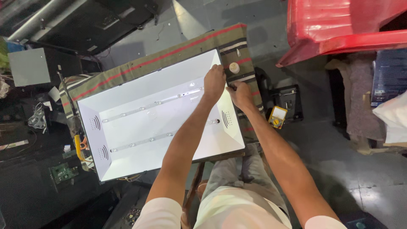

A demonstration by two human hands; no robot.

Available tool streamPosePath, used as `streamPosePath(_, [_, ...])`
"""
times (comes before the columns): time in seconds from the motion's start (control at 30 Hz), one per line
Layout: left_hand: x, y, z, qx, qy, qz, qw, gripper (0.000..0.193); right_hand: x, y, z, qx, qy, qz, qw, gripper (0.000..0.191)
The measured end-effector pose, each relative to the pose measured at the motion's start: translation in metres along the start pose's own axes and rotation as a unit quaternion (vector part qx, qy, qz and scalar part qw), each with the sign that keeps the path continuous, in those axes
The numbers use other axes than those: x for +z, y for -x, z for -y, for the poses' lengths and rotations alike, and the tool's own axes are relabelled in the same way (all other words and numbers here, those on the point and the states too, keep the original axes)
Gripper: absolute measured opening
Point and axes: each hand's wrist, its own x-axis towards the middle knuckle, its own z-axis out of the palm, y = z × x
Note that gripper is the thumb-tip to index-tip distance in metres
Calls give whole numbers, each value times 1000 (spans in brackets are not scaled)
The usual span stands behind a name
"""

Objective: The person works on a large white LED light fixture lying on a padded workbench, pressing and seating LED strip components inside the housing and working along its edges by hand. They reposition the fixture, manipulate small parts and wires at its corners, and use a multimeter near the end of the clip.

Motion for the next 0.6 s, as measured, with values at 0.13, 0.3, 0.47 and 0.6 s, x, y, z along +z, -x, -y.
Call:
streamPosePath(0.13, [0, -3, -3, 27, -79, 7, 996, 12, -1, -1, 2, -7, -9, 5, 1000, 23])
streamPosePath(0.3, [-7, -11, -7, 47, -118, 40, 991, 18, -1, -2, 4, -17, 11, 8, 1000, 25])
streamPosePath(0.47, [-16, -23, -3, 43, -68, 50, 995, 17, -2, -2, 8, -16, 21, 1, 1000, 26])
streamPosePath(0.6, [-17, -28, 3, 54, 8, 29, 998, 18, -3, -3, 8, -2, 39, 9, 999, 27])
